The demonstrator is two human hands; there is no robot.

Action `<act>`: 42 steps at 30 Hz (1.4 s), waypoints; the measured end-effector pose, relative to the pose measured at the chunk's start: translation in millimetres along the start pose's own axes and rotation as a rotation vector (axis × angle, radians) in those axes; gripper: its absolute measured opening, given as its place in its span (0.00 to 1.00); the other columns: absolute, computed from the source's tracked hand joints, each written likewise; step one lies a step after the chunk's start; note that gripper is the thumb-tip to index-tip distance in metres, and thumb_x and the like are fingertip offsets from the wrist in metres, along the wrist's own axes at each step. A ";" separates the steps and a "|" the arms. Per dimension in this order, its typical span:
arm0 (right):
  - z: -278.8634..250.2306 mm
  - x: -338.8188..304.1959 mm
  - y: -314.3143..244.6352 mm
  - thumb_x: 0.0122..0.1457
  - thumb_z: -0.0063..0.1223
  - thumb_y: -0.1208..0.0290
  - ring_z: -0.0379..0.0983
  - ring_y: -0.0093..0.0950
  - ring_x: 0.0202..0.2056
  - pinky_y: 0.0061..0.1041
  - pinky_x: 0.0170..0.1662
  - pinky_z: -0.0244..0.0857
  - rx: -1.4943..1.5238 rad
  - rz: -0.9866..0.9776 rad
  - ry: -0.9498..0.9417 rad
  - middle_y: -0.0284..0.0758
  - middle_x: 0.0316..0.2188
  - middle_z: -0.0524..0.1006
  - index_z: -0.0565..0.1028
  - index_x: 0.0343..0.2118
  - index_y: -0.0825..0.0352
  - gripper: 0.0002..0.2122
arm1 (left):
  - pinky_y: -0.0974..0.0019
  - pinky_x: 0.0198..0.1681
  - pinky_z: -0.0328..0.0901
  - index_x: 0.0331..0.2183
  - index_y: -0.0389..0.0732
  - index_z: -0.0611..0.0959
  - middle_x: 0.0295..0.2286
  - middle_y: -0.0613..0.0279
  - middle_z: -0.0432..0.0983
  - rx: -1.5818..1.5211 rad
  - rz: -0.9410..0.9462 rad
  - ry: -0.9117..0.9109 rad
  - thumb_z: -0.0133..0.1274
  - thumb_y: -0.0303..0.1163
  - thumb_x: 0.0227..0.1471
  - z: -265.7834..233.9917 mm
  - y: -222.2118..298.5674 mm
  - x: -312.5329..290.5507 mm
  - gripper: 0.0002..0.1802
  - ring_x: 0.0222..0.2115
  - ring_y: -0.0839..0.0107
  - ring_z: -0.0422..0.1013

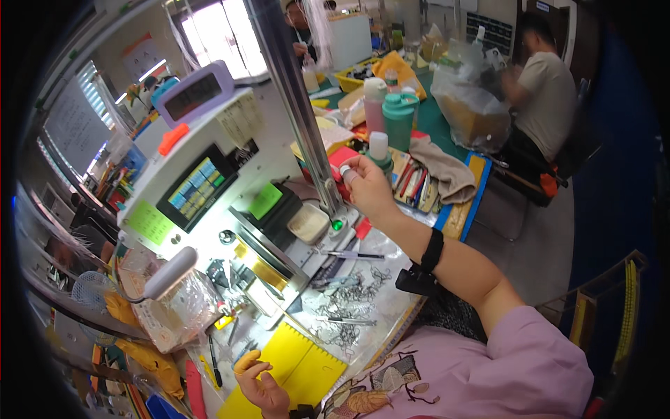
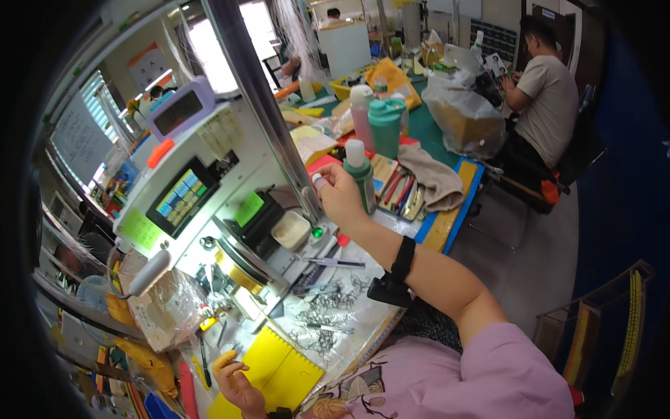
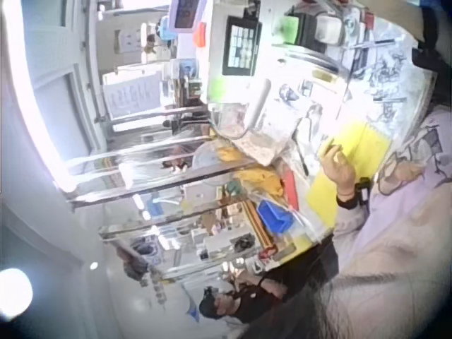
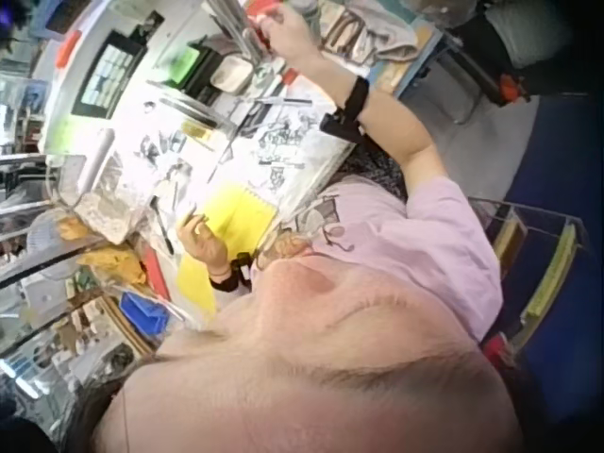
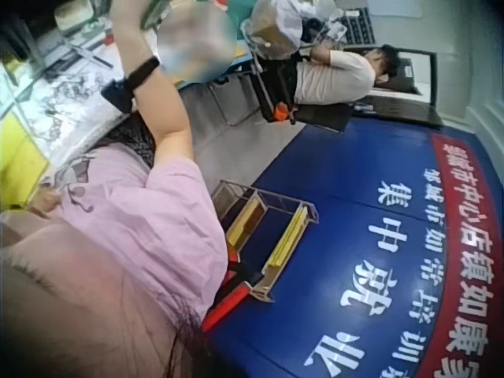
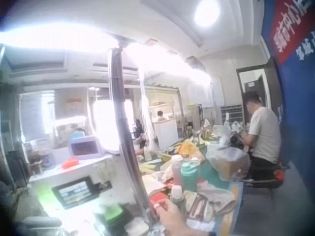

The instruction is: Operating a specialized crimping or processing machine to assemble small electronic parts and wires.

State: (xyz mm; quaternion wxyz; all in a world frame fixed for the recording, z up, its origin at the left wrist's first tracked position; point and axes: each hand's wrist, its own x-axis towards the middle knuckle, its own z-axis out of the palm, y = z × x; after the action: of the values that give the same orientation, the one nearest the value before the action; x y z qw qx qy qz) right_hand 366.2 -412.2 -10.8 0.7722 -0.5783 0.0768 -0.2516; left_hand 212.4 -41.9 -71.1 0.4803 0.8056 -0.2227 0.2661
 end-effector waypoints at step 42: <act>89.0 -41.9 59.7 0.55 0.50 0.80 0.66 0.27 0.54 0.25 0.55 0.60 -0.024 0.171 -0.729 0.35 0.58 0.65 0.79 0.41 0.70 0.11 | 0.59 0.63 0.47 0.65 0.44 0.43 0.61 0.57 0.51 -0.785 -0.394 -0.121 0.40 0.35 0.62 95.5 -4.4 143.1 0.37 0.60 0.65 0.54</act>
State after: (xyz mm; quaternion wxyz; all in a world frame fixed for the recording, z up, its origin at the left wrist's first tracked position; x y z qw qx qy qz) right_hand 384.5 -303.9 -45.2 0.7603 -0.6305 -0.1521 0.0370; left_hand 344.3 -139.9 -20.0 0.7775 0.6034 -0.1764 0.0172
